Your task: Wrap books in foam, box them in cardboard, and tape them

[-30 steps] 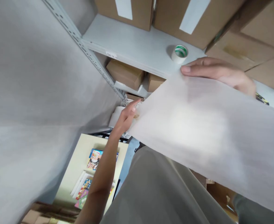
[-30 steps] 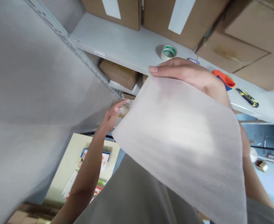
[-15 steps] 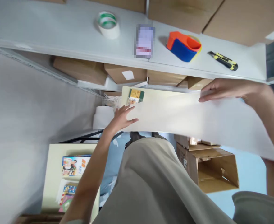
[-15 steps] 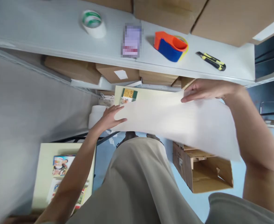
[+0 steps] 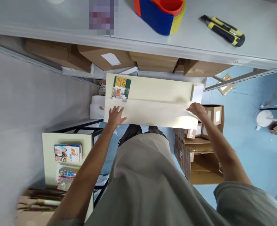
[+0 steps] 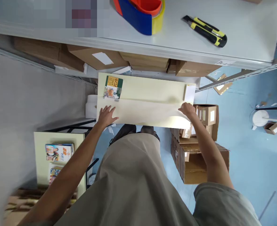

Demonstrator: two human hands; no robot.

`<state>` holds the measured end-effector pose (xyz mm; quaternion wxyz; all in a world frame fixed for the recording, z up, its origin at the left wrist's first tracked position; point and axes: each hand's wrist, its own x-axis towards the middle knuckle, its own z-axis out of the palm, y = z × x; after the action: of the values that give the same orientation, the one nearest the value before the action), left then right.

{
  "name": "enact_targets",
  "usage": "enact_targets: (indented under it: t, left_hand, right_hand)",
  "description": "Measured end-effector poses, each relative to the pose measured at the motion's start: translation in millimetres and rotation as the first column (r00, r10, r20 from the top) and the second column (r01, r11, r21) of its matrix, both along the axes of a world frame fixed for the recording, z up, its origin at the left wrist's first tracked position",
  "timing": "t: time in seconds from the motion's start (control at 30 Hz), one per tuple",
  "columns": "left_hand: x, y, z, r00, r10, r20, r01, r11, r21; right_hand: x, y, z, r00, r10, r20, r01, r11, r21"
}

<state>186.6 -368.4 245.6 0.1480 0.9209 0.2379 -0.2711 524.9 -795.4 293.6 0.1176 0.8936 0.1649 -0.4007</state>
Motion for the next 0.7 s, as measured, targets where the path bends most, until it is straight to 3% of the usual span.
enact_targets:
  t: [0.13, 0.23, 0.33, 0.5, 0.7]
  left_hand:
    - [0, -16, -15.0, 1.000, 0.002, 0.005, -0.002, 0.999, -0.037]
    - [0, -31, -26.7, 0.999, 0.003, 0.041, 0.001, 0.996, -0.093]
    - [-4, -45, -38.1, 0.997, 0.008, 0.077, 0.005, 0.986, -0.167]
    - [-13, -51, -53.4, 0.982, 0.088, 0.165, -0.038, 0.958, -0.283]
    - [-38, -10, -55.3, 0.937, 0.256, 0.239, -0.100, 0.849, -0.518]
  right_hand:
    - [-26, -3, -25.1, 0.989, 0.032, 0.145, -0.035, 0.999, 0.022]
    - [-49, 2, -28.9, 0.970, 0.067, 0.234, -0.080, 0.996, 0.048]
    - [-82, 25, -28.0, 0.975, 0.074, 0.211, -0.097, 0.990, 0.104]
    - [-148, 114, -30.5, 0.990, 0.143, 0.015, -0.142, 0.957, 0.254]
    - [-223, 259, -43.2, 0.951, 0.279, -0.132, -0.195, 0.875, 0.443]
